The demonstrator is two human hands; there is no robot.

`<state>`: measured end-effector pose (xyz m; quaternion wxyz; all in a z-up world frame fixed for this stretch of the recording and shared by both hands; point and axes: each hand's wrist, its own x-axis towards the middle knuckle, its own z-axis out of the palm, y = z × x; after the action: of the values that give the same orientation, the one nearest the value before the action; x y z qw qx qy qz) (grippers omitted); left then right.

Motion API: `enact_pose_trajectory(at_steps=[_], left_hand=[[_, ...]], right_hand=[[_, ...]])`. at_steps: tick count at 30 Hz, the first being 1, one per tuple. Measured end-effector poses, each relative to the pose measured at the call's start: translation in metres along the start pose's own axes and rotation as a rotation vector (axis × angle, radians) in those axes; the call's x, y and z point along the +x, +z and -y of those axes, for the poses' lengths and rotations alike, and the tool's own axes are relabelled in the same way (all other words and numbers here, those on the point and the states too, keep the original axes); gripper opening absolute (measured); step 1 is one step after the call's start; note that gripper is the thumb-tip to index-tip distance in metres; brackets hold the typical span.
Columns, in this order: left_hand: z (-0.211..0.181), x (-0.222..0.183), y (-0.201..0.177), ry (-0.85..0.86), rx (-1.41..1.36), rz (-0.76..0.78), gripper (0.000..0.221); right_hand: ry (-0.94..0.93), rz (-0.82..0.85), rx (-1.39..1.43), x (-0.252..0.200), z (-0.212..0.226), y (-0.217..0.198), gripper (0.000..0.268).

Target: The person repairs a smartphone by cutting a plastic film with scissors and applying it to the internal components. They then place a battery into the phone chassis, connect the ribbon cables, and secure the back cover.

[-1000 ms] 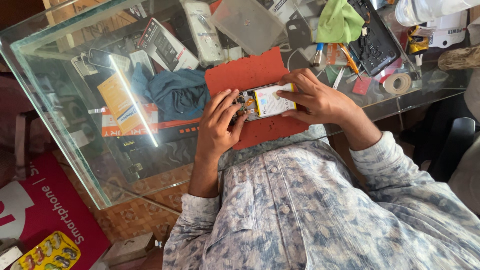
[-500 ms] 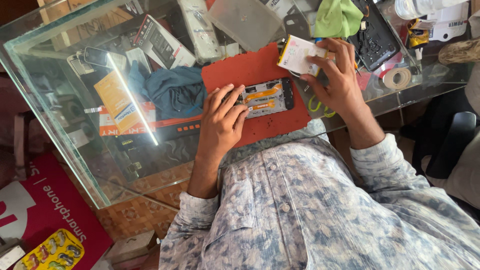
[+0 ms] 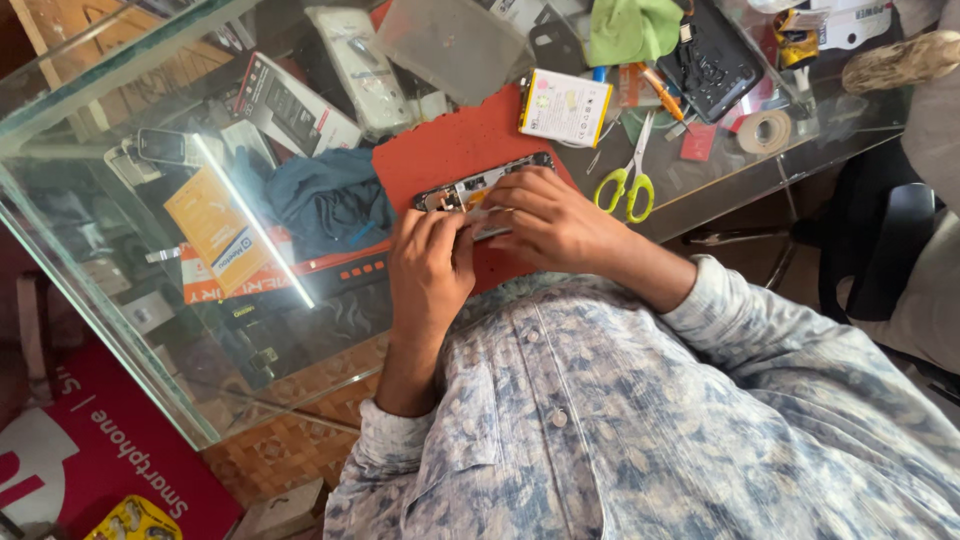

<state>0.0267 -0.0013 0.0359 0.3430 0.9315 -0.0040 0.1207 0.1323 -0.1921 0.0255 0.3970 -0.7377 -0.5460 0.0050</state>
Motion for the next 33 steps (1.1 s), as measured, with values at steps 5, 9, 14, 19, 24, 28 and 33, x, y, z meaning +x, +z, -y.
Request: enact_pose_trajectory(at_steps=[5, 9, 14, 19, 24, 28, 33], left_hand=[[0.003, -0.011, 0.009, -0.141, -0.132, -0.1, 0.01], [0.008, -0.016, 0.008, -0.24, -0.125, -0.119, 0.011], [0.012, -0.016, -0.002, -0.102, -0.034, -0.234, 0.017], [0.011, -0.014, 0.001, -0.213, -0.129, -0.199, 0.021], [0.012, -0.01, 0.002, -0.354, -0.217, -0.158, 0.023], [0.014, -0.005, 0.001, -0.384, -0.216, -0.112, 0.025], [0.013, 0.0, -0.002, -0.399, -0.196, -0.078, 0.03]], right_hand=[[-0.031, 0.057, 0.048, 0.006, -0.004, 0.014, 0.029], [-0.063, 0.073, 0.05, 0.008, -0.01, 0.016, 0.027], [-0.07, 0.109, 0.007, 0.011, -0.009, 0.016, 0.027], [-0.024, 0.142, 0.034, 0.01, -0.008, 0.015, 0.026], [-0.025, 0.129, 0.035, 0.01, -0.008, 0.013, 0.027], [-0.017, 0.148, 0.036, 0.009, -0.009, 0.014, 0.024], [-0.023, 0.141, 0.022, 0.008, -0.009, 0.015, 0.02]])
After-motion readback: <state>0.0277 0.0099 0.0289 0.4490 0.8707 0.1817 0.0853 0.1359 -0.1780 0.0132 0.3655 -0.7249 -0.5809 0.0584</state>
